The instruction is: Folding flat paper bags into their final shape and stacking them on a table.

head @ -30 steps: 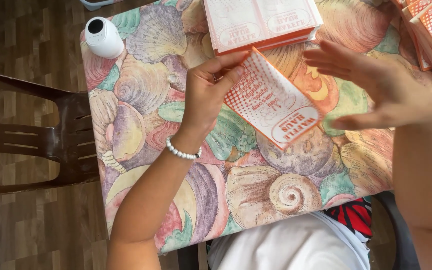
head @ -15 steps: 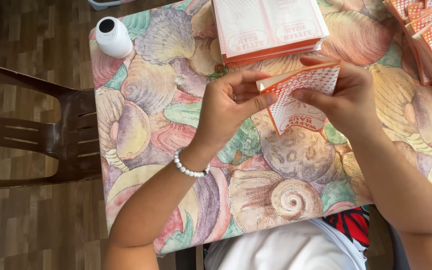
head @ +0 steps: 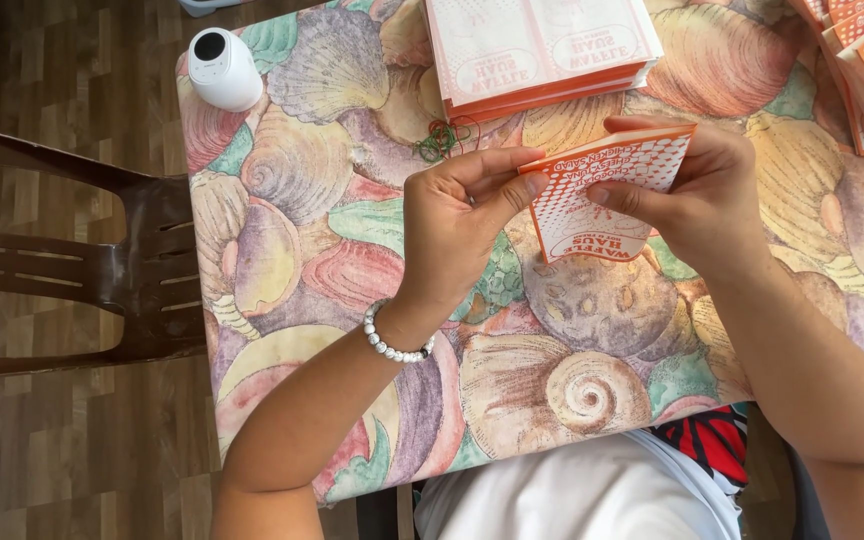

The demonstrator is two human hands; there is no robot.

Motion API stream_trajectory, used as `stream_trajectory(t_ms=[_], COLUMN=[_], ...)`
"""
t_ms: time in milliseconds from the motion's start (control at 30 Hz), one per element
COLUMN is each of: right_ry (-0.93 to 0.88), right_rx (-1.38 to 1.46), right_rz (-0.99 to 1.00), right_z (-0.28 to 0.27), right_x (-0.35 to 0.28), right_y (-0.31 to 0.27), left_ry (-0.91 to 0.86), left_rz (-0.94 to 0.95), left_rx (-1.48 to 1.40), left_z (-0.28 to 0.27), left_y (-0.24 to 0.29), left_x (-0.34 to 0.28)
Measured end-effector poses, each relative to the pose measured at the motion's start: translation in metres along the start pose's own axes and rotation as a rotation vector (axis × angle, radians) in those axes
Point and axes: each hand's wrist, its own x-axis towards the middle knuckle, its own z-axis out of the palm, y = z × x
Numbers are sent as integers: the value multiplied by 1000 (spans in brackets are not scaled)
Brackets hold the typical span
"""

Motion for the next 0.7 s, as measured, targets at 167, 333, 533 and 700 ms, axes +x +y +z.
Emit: stream_trajectory(t_ms=[167,333,533,700], right_ry=[21,-96,-81,-131], right_rx=[4,103,-248,-332], right_rz=[17,-194,-717,-795], right_z=[0,-9,-13,-3], right_x=[-2,-3,-10,-16], right_y=[0,-2,-29,-38], left_ry=[-12,-13,-135,-181], left_rz=[5,63,382,466], left_rx=[14,26,267,520], left_z=[0,-4,-13,-13], left_y=[4,12,48,65], left_x=[0,0,-4,-10])
